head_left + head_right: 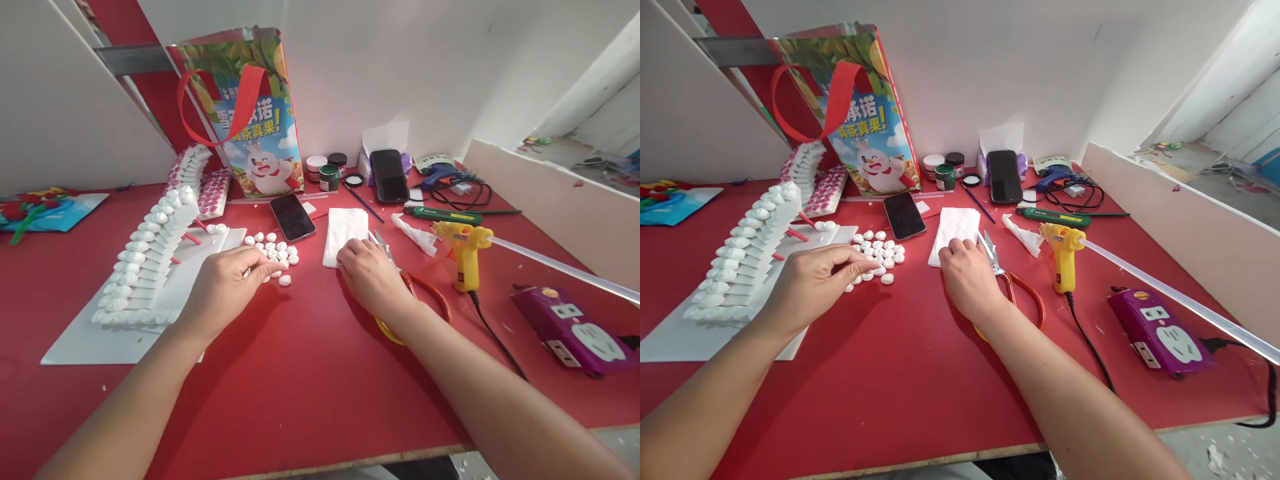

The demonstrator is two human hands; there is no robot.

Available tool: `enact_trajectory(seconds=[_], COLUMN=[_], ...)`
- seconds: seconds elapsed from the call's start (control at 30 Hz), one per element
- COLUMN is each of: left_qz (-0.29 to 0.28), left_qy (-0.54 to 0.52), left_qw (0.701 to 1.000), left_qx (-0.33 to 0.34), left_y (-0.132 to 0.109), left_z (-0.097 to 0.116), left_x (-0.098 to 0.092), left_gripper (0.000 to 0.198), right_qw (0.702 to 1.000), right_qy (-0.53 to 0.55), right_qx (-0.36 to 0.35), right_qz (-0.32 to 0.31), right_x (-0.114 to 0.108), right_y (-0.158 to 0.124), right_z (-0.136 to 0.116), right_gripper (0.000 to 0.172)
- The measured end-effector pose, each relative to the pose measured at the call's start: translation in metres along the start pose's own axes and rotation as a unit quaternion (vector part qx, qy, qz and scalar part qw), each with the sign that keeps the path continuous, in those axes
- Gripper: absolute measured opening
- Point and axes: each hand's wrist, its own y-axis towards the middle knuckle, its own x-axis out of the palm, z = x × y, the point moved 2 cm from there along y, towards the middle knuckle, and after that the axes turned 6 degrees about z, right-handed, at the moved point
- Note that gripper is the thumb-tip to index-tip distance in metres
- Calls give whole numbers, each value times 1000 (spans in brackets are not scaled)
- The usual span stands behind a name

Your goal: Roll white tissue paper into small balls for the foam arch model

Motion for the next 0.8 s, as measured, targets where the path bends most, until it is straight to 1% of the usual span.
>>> enact_trajectory(seconds=[0.03, 0.07, 0.1, 0.13, 0.2, 0.3, 0.4, 0.5, 0.6, 0.7, 0.8], left_qz=[-25, -55, -85, -112, -132, -151, -136, -110, -93, -72, -61], left_qy=[26, 60, 89, 104, 133, 146, 108, 1, -102, -170, -217], left_qw=[999, 994, 986, 980, 971, 969, 983, 993, 976, 956, 932], left_qx=[40, 79, 111, 128, 148, 132, 66, -52, -166, -226, -284], left_y=[-3, -6, -9, -12, -16, -18, -17, -18, -22, -25, -28], left_z=[0, -1, -2, -4, -10, -18, -21, -17, -10, -4, -5], left_x=[1, 2, 4, 7, 12, 17, 17, 14, 12, 10, 7], left_gripper=[8, 5, 10, 14, 22, 27, 22, 15, 18, 20, 25], right_qw=[1000, 1000, 1000, 1000, 1000, 1000, 1000, 1000, 1000, 1000, 1000], right_qy=[0, 0, 0, 0, -2, -3, -3, -2, -1, 1, 1], right_qx=[0, -1, -1, -1, -2, -1, -1, 0, 0, 2, 3], right_qz=[-1, -2, -3, -3, -3, -2, -3, -3, -4, -4, -3], right_x=[1, 1, 2, 2, 3, 3, 4, 4, 4, 4, 4], right_y=[0, 0, 0, 1, 1, 1, 0, 1, 1, 1, 1], right_z=[0, 0, 0, 0, 0, 0, 0, 0, 0, 1, 1], right_gripper=[27, 27, 27, 27, 27, 27, 28, 28, 27, 27, 27])
